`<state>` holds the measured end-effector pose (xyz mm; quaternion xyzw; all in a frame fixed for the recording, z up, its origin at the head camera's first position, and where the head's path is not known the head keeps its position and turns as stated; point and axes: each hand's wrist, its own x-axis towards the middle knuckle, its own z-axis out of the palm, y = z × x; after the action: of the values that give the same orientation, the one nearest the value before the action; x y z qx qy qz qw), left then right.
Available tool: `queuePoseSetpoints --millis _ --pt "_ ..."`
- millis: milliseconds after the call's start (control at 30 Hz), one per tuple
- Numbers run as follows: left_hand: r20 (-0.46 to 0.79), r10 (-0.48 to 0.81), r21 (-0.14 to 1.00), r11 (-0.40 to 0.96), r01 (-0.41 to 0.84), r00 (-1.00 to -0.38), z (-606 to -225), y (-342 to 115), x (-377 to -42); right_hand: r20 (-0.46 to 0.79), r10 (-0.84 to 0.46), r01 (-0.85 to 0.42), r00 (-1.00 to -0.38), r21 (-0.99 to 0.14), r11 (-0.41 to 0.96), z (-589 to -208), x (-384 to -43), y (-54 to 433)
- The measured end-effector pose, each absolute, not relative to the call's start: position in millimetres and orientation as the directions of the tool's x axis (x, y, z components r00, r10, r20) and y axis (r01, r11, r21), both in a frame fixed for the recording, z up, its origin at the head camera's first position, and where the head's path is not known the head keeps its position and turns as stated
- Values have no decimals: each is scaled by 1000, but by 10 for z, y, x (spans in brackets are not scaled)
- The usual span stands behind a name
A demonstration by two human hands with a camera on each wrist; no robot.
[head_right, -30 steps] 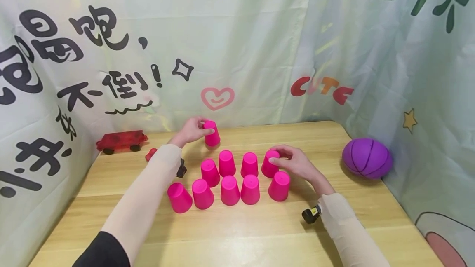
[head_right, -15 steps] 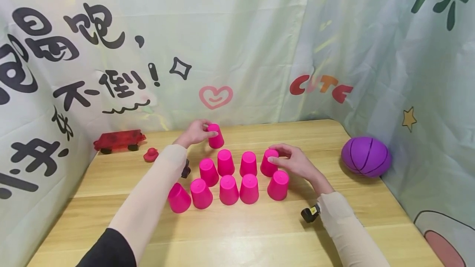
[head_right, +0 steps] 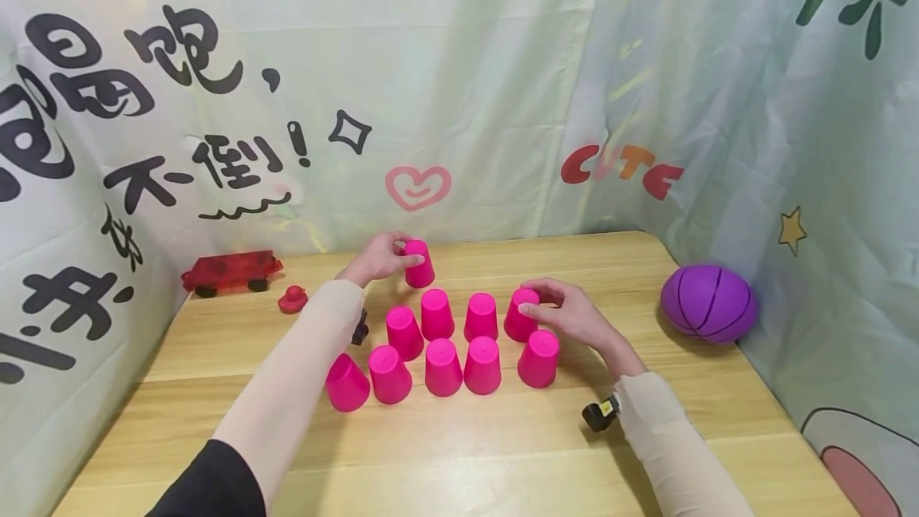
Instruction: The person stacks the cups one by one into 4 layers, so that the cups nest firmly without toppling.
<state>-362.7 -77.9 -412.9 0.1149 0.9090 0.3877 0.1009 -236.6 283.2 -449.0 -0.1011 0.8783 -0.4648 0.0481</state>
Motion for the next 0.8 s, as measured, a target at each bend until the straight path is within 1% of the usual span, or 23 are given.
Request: queuePoseSetpoints --millis 167,267,433,633,800 --pt "-101 276 726 678 119 -956 -4119 -774 -3607 14 -217 -134 -976 -824 551 -4485 -2365 2831" --pt "-107 274 703 701 122 -956 -4099 -778 -3601 13 -221 -136 -975 -824 549 -4481 -2361 2830" --pt "-108 287 672 727 143 -952 -3973 -839 -3577 12 -229 -140 -973 -824 549 -4475 -2354 2836" --pt "-54 363 682 694 231 -930 -3823 -1061 -3477 9 -239 -144 -971 -818 557 -4436 -2344 2823" --pt "-13 437 684 660 310 -900 -3771 -1281 -3250 2 -241 -141 -971 -816 560 -4401 -2320 2806"
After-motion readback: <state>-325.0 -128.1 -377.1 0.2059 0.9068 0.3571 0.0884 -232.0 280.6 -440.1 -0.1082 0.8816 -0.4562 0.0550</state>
